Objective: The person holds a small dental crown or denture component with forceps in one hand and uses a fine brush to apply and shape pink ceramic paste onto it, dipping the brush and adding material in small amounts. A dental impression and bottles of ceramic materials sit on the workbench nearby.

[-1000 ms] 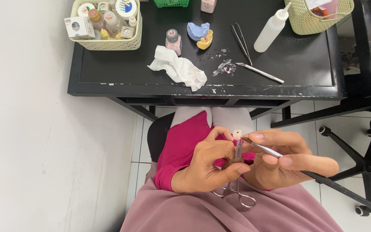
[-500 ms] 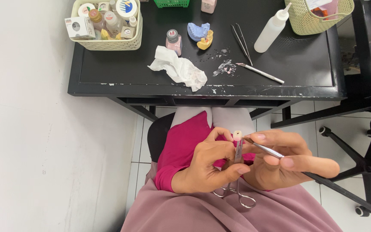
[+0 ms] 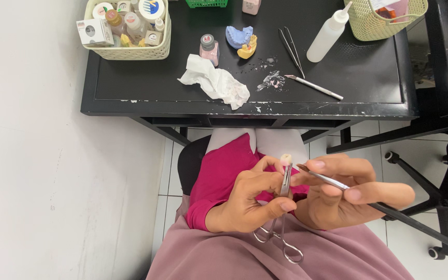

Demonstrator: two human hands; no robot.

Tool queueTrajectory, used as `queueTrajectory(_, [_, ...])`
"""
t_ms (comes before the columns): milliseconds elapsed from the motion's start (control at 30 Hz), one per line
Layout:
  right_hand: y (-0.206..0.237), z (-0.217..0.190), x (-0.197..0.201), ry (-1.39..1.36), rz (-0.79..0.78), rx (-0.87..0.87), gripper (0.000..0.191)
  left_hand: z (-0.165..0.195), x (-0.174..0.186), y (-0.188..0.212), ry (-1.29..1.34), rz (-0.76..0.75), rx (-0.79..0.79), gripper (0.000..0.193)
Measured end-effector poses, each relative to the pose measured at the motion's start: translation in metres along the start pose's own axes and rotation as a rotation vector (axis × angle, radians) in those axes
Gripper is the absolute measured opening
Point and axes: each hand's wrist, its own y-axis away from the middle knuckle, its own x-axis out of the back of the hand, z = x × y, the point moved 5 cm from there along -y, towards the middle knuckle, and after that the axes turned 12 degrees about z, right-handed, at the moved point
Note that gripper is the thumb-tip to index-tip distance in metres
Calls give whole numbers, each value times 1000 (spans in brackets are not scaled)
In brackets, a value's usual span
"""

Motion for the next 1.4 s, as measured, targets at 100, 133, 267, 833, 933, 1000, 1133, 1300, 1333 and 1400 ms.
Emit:
queueTrajectory(100, [6, 3, 3, 8, 82, -27, 31, 1, 0, -1, -22, 15, -14, 31])
queueTrajectory(133, [7, 3, 3, -6, 83, -21, 32, 1, 0, -1, -33, 25, -25, 30])
queueTrajectory(267, [10, 4, 3, -53, 71, -12, 33, 3, 1, -1, -60, 46, -43, 29])
queueTrajectory(833, [5, 3, 2, 20, 52, 5, 31, 2, 1, -3, -93, 52, -65, 33])
queueTrajectory(933, [2, 7, 8, -24, 40, 24, 32, 2, 1, -2, -88, 51, -63, 35])
queueTrajectory(1000, [-1, 12, 16, -86, 121, -2, 38, 2, 2, -2, -85, 52, -62, 34])
queueTrajectory(1133, [-3, 14, 19, -112, 141, 42, 42, 2, 0, -3, -101, 58, -75, 33])
queueTrajectory(1300, [2, 11, 10, -57, 239, 77, 43, 1, -2, -4, -222, 76, -117, 32])
queueTrajectory(1333, [1, 11, 7, -60, 231, 80, 43, 1, -2, -4, -227, 72, -115, 32])
queueTrajectory(1400, [-3, 9, 3, -73, 167, 91, 43, 0, -4, -4, -235, 63, -111, 31])
